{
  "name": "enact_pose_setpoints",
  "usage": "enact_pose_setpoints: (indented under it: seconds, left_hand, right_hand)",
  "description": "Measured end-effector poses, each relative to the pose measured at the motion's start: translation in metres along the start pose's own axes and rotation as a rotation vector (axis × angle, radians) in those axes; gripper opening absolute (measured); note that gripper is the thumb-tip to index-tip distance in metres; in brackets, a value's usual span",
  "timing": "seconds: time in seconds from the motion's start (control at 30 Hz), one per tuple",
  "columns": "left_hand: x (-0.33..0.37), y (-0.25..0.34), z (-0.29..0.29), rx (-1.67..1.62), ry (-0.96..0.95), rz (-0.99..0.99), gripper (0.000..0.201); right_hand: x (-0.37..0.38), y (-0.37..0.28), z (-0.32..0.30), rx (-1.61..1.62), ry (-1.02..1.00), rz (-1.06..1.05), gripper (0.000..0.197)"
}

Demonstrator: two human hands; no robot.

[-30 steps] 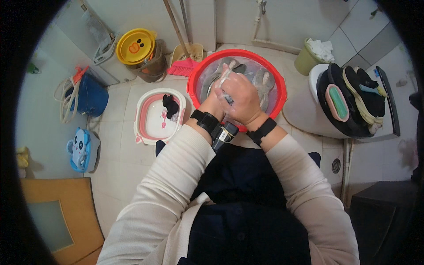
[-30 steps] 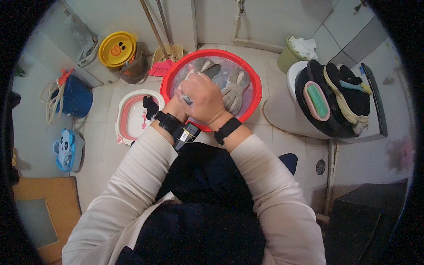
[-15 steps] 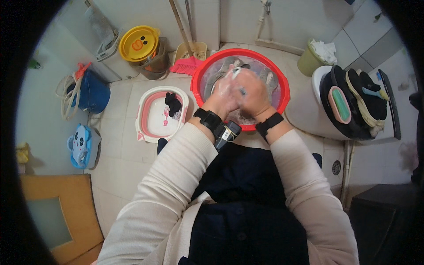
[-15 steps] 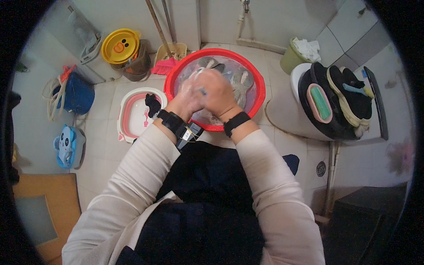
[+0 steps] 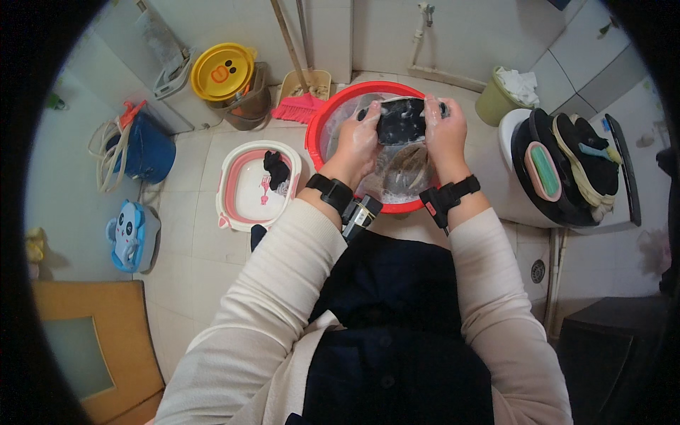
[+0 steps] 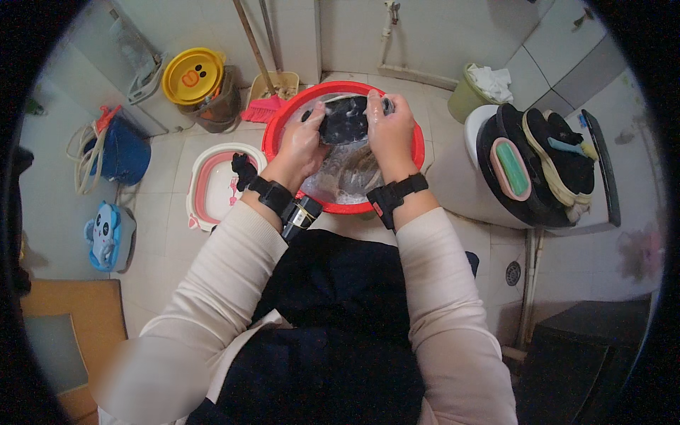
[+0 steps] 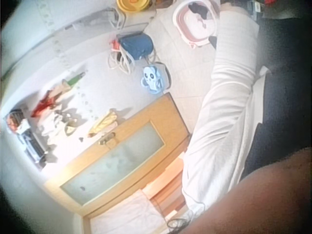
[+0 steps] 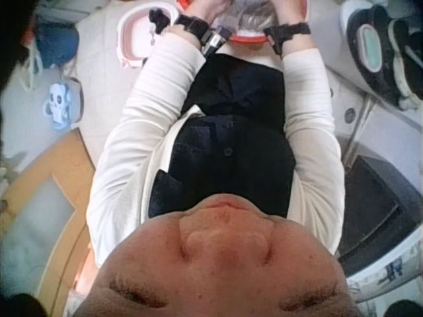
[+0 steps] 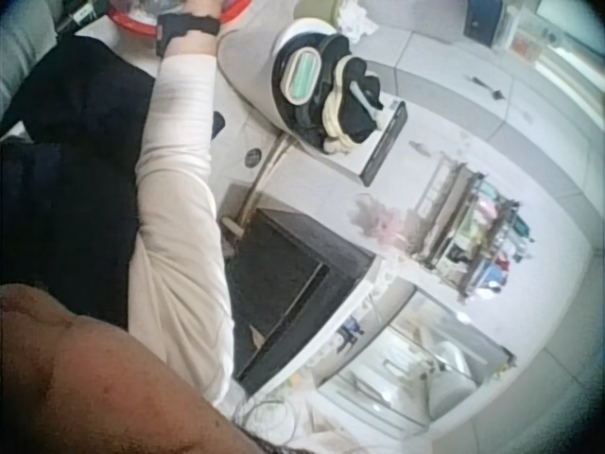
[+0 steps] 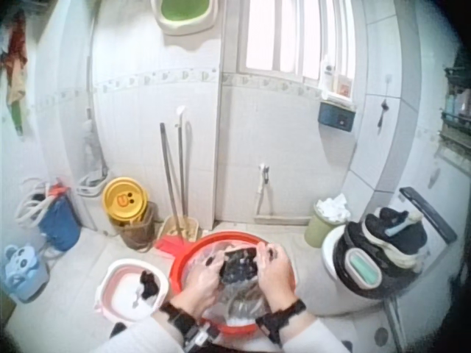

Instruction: The person washes several pairs of slippers by hand in a red basin filled with soapy water. They scrub the slippers using a green sponge, rinse them in the water, and place the cleaned slippers into a white basin nearby.

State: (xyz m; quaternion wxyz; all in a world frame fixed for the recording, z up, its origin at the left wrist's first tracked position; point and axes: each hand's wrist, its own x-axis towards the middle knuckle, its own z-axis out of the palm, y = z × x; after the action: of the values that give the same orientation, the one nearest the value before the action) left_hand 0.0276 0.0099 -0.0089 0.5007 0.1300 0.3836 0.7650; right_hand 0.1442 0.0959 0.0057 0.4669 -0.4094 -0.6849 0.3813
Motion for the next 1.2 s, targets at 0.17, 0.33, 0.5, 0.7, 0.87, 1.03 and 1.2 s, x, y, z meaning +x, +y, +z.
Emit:
enact_pose_setpoints:
  seconds: [0.17, 0.33, 0.5, 0.7, 0.87, 1.03, 1.2]
  left_hand:
    - [0.004, -0.014, -0.003, -0.039, 0.074, -0.105, 0.036]
    - [-0.002, -0.015, -0.012, -0.067, -0.063, -0.187, 0.042]
    - [0.002, -0.022, -0.003, -0.201, -0.099, -0.283, 0.044]
    - [0.008, -0.027, 0.002, -0.049, 0.002, -0.243, 0.045]
    - [0.007, -0.024, -0.007, -0.058, -0.066, -0.206, 0.053]
    - [0.001, -0.017, -0.012, -0.101, -0.153, -0.2, 0.041]
    - [0.0, -0.025, 0.005, -0.112, -0.171, -0.235, 0.04]
  right_hand:
    - [-0.023, -0.027, 0.01, -0.222, -0.014, -0.552, 0.017]
    - [-0.053, -0.038, 0.027, -0.088, -0.241, -0.867, 0.013]
    - [-0.037, -0.019, 0.025, -0.269, -0.086, -0.561, 0.019]
    - [-0.025, 0.004, 0.029, -0.247, -0.118, -0.337, 0.018]
    - [-0.034, -0.012, 0.027, -0.201, -0.148, -0.398, 0.021]
    - [-0.047, -0.022, 0.025, -0.073, -0.278, -0.657, 0.014]
    - [-0.024, -0.01, 0.016, -0.2, -0.115, -0.38, 0.02]
